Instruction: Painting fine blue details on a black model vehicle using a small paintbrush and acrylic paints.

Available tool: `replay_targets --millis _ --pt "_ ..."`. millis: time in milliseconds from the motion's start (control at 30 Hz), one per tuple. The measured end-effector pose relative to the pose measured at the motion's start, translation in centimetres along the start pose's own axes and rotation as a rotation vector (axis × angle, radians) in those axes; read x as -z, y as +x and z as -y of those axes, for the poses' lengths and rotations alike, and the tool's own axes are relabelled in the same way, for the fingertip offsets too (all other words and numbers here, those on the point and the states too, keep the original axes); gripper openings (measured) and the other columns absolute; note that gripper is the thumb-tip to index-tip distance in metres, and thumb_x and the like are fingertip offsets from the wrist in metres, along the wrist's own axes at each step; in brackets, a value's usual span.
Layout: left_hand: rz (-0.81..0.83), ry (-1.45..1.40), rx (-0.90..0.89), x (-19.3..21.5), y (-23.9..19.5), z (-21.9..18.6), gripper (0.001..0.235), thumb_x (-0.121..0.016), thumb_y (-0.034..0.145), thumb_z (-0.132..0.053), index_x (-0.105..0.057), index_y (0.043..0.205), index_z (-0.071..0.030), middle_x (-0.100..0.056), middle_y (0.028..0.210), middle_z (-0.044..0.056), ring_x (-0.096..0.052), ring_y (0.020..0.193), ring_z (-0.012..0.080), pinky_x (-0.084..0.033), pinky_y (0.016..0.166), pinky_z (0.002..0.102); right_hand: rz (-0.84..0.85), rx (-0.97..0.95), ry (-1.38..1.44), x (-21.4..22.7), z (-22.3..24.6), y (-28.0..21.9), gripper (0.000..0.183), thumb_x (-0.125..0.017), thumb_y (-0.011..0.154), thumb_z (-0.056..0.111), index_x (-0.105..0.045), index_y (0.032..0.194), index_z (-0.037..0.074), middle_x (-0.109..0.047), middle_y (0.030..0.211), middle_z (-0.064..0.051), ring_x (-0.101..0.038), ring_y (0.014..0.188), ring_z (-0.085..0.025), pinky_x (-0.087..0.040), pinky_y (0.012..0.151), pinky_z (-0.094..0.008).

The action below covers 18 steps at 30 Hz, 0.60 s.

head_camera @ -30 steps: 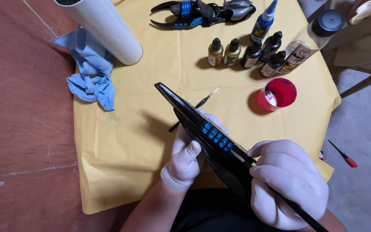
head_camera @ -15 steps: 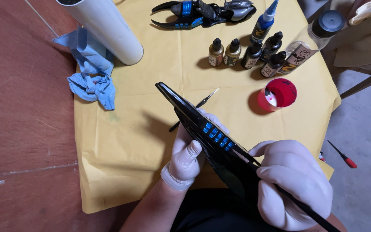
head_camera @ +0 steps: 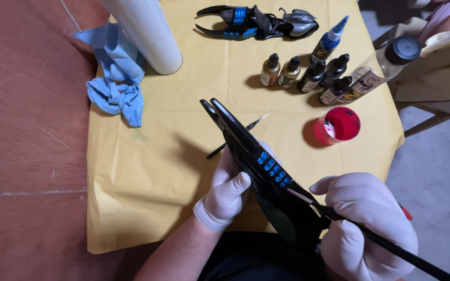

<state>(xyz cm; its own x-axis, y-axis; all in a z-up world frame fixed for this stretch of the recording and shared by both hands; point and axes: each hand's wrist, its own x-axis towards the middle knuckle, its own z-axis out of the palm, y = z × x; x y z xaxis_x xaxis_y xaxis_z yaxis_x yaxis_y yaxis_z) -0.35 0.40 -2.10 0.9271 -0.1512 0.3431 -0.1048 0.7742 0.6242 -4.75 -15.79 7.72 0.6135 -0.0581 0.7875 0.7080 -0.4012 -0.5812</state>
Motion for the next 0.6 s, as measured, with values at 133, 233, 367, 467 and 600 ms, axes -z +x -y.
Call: replay_targets --millis 133,233,367,467,600 --pt "-0.011 0.021 0.039 0.8 -0.4 0.1 0.059 -0.075 0.101 -0.036 -0.046 0.142 -0.003 -0.062 0.119 0.009 -0.061 0.107 0.0200 -0.053 0.095 0.034 0.001 -0.074 -0.041 -0.8 1.2 0.6 0.024 -0.046 0.094 0.014 -0.043 0.081 -0.006 -0.043 0.068 -0.019 -0.050 0.063 -0.031 -0.064 0.064 -0.042" --pt "-0.039 0.064 0.055 1.6 -0.9 0.5 0.068 -0.076 0.099 -0.038 -0.044 0.148 -0.003 -0.061 0.124 0.004 -0.059 0.115 0.0158 -0.049 0.103 0.032 -0.049 -0.019 -0.057 -1.8 0.3 0.5 0.023 -0.046 0.093 0.011 -0.040 0.079 -0.006 -0.040 0.065 -0.020 -0.048 0.060 -0.032 -0.060 0.058 -0.043" --pt "-0.044 0.083 0.061 1.9 -1.0 0.5 0.078 -0.077 0.098 -0.041 -0.039 0.154 -0.002 -0.058 0.139 0.007 -0.055 0.130 0.0191 -0.046 0.114 0.036 -0.160 0.101 -0.075 -2.7 -0.9 0.0 0.021 -0.047 0.098 0.013 -0.041 0.088 -0.004 -0.046 0.069 -0.023 -0.052 0.057 -0.033 -0.058 0.053 -0.041" --pt "-0.033 0.060 0.068 2.0 -1.0 0.5 0.084 -0.077 0.097 -0.041 -0.034 0.156 0.000 -0.056 0.140 0.008 -0.054 0.129 0.0173 -0.046 0.114 0.034 -0.144 0.099 -0.080 -2.9 -1.1 -0.2 0.016 -0.046 0.094 0.007 -0.040 0.085 -0.005 -0.044 0.066 -0.023 -0.049 0.056 -0.034 -0.055 0.053 -0.042" --pt "-0.032 0.048 0.071 1.9 -0.8 0.2 0.086 -0.077 0.096 -0.042 -0.033 0.157 0.002 -0.055 0.141 0.009 -0.054 0.130 0.0183 -0.046 0.114 0.035 -0.081 0.094 -0.108 -2.9 -0.9 0.3 0.021 -0.045 0.092 0.006 -0.040 0.075 -0.007 -0.042 0.061 -0.022 -0.048 0.052 -0.034 -0.051 0.052 -0.042"
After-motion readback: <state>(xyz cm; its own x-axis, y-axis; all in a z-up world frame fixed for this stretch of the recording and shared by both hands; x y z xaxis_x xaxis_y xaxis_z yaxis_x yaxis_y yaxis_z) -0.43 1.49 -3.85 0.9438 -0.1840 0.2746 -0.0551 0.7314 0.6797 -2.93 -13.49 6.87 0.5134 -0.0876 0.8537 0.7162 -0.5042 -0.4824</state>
